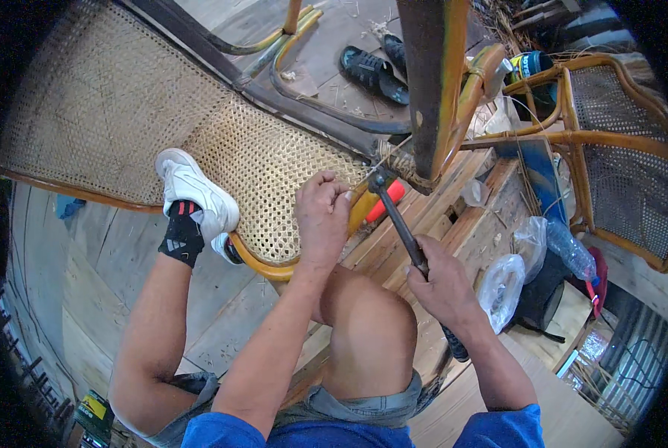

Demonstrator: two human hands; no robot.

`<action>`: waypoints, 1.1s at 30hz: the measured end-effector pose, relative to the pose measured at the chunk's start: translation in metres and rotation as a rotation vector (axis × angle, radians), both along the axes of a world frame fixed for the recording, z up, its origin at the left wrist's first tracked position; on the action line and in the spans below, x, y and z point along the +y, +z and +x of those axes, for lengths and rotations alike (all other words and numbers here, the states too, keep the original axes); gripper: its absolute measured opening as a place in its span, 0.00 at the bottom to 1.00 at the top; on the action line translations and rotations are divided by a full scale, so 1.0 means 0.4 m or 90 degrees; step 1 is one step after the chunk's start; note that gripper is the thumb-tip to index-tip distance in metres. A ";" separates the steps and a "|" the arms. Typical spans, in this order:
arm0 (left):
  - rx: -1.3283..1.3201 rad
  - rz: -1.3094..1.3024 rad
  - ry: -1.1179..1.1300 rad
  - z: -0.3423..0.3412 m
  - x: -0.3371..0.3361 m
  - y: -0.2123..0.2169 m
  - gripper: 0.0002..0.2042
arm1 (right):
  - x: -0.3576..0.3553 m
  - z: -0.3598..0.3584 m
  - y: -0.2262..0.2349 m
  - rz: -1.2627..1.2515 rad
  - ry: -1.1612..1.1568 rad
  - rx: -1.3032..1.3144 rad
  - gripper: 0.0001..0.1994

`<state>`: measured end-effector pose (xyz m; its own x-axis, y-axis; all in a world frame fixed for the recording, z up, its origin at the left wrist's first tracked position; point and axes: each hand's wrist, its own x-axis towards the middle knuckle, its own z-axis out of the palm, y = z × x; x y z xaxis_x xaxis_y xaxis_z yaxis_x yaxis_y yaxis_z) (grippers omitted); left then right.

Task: The person weaves a rattan chair seat by hand, using a hammer to secure the woven strands into the frame. They repeatedly insert thin rattan strips into the seat's edge, tapping them down to tighten the weave and maintain the pattern.

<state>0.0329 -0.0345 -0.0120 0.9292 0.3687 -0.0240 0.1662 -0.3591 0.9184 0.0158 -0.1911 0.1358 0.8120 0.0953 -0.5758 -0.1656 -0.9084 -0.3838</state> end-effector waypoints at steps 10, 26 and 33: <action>0.013 0.072 0.007 0.014 -0.016 0.006 0.06 | 0.008 0.016 -0.002 -0.001 0.016 -0.058 0.19; -0.112 -0.053 0.020 -0.015 0.031 -0.053 0.09 | 0.104 0.088 0.051 -0.113 0.235 -0.030 0.13; -0.118 -0.076 0.067 -0.017 0.037 -0.052 0.10 | 0.122 0.100 0.028 -0.166 0.327 -0.026 0.11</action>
